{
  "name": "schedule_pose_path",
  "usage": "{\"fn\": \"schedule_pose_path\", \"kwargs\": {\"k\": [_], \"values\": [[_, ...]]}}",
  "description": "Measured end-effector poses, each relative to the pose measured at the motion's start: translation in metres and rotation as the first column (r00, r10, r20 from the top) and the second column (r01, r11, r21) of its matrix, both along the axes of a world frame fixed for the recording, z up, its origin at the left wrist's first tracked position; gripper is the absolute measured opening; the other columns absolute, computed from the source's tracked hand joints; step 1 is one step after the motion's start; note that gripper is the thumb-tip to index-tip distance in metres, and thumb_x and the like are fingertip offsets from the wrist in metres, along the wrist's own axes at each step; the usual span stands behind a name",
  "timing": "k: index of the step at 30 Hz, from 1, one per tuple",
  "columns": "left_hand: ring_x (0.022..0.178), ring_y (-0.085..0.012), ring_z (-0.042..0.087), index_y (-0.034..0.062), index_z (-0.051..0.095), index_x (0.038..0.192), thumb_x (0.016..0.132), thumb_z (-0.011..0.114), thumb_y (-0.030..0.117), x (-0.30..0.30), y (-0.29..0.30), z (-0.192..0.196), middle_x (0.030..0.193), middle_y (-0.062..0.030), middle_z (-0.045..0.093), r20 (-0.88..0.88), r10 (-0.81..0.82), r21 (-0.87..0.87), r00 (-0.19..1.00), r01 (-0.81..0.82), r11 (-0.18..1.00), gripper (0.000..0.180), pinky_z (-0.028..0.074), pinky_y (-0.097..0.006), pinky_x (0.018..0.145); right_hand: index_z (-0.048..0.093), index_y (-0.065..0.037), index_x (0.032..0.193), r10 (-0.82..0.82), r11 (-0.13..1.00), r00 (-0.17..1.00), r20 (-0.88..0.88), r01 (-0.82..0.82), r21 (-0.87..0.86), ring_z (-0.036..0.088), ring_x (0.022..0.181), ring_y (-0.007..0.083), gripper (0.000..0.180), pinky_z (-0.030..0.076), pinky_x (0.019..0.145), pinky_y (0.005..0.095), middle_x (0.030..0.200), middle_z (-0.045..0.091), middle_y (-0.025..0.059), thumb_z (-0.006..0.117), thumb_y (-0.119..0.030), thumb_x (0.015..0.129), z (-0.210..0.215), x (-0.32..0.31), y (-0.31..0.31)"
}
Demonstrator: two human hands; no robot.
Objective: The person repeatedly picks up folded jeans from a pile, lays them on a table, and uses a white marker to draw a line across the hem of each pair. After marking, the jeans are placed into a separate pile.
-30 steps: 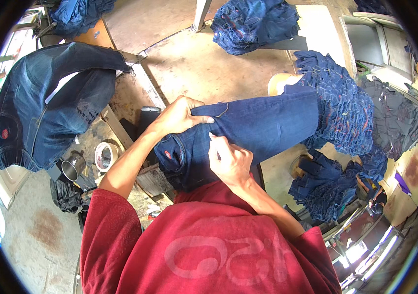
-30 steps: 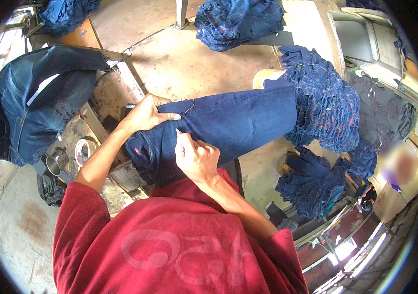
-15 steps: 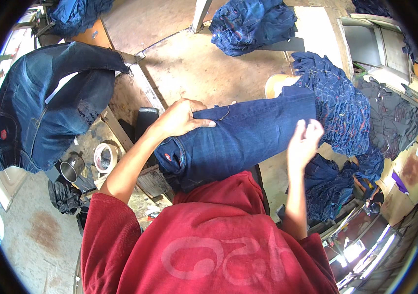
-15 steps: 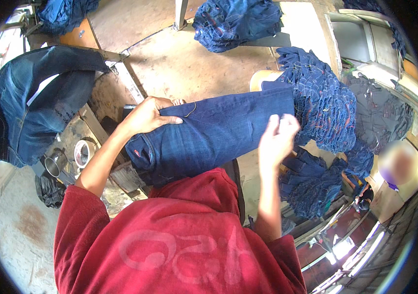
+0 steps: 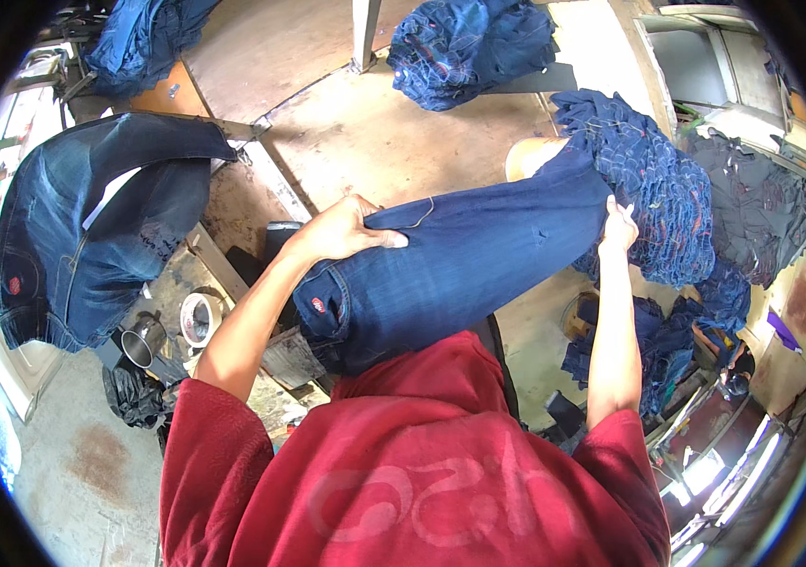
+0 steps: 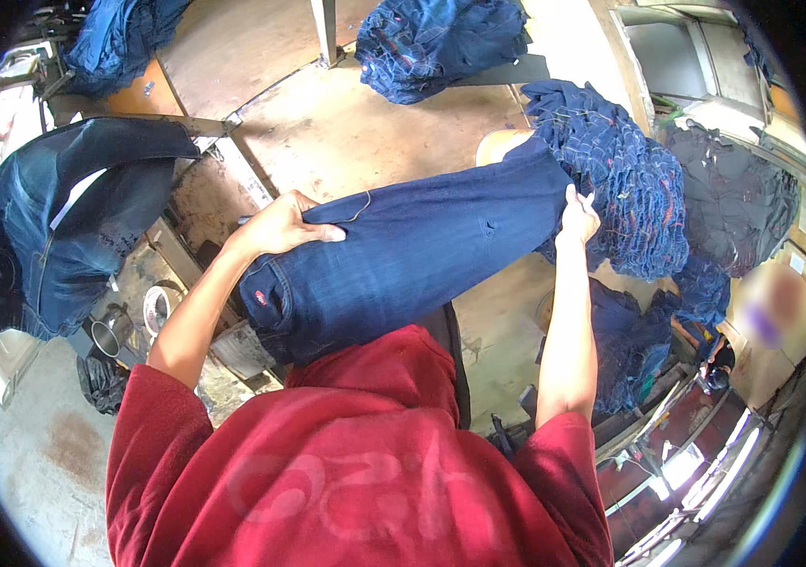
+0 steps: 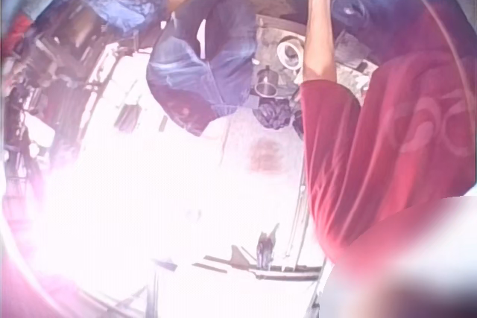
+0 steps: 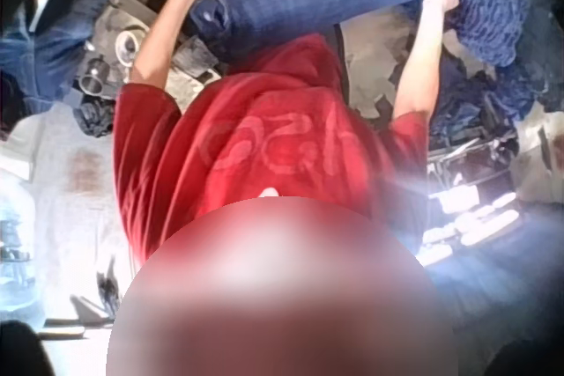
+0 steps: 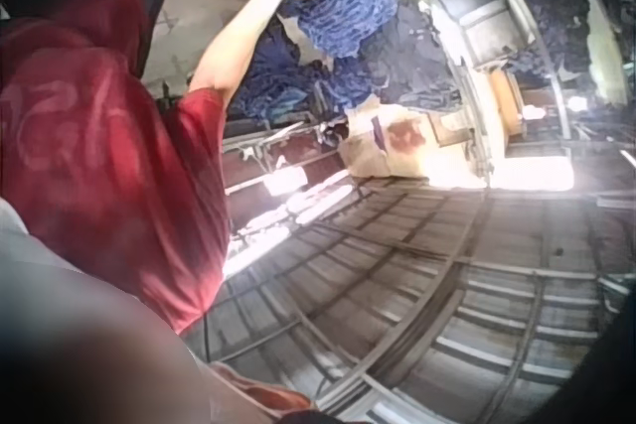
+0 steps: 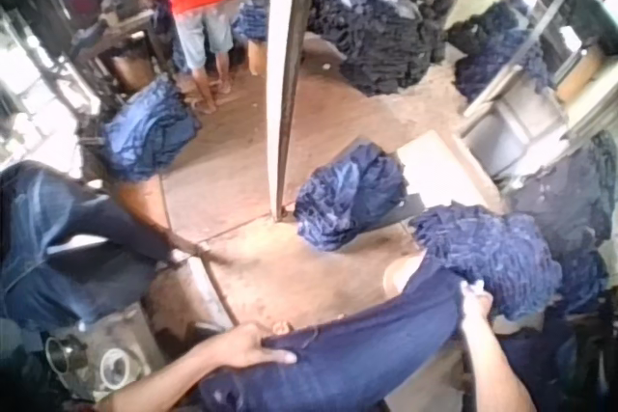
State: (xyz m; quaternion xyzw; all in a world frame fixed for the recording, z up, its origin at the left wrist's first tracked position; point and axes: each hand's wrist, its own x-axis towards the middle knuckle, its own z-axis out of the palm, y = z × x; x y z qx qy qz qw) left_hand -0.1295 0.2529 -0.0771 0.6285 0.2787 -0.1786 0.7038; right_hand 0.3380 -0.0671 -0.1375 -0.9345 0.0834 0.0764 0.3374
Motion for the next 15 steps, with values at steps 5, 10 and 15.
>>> {"fn": "schedule_pose_path", "kwargs": {"k": [5,10,15], "values": [[0.085,-0.0073,0.068,-0.0021,0.082,0.113,0.096,0.087,0.028,0.001,-0.004,-0.01,0.097,-0.0066,0.083,0.127,0.112,0.087,0.986,-0.124,0.989,0.035,0.059,-0.033,0.081,0.069,0.002,0.12,0.307,0.947,0.946,0.103,-0.293,-0.129,0.067,0.099,0.0219,0.034,0.053,0.092,0.036,0.114,0.072,0.012,0.077,-0.026,0.103,0.042,-0.052,0.019],[0.091,-0.0088,0.07,-0.0025,0.081,0.117,0.097,0.085,0.026,-0.002,-0.003,-0.014,0.103,-0.0093,0.084,0.11,0.038,0.101,0.993,-0.049,0.994,0.035,0.06,-0.034,0.087,0.062,-0.004,0.12,0.825,0.564,0.56,0.075,-0.824,-0.053,0.073,0.087,0.0236,0.02,0.058,0.078,0.0377,0.1,0.075,0.0166,0.071,-0.009,0.103,0.141,-0.231,0.079],[0.094,-0.0089,0.069,-0.0027,0.08,0.119,0.098,0.084,0.024,-0.001,0.002,-0.021,0.107,-0.0094,0.084,0.15,0.006,0.096,0.989,-0.021,0.995,0.034,0.059,-0.034,0.09,0.075,-0.008,0.12,0.92,0.355,0.363,0.146,-0.931,0.08,0.074,0.066,0.0252,0.025,0.059,0.059,0.0369,0.085,0.078,0.0084,0.076,-0.007,0.096,0.136,-0.354,0.115]]}}
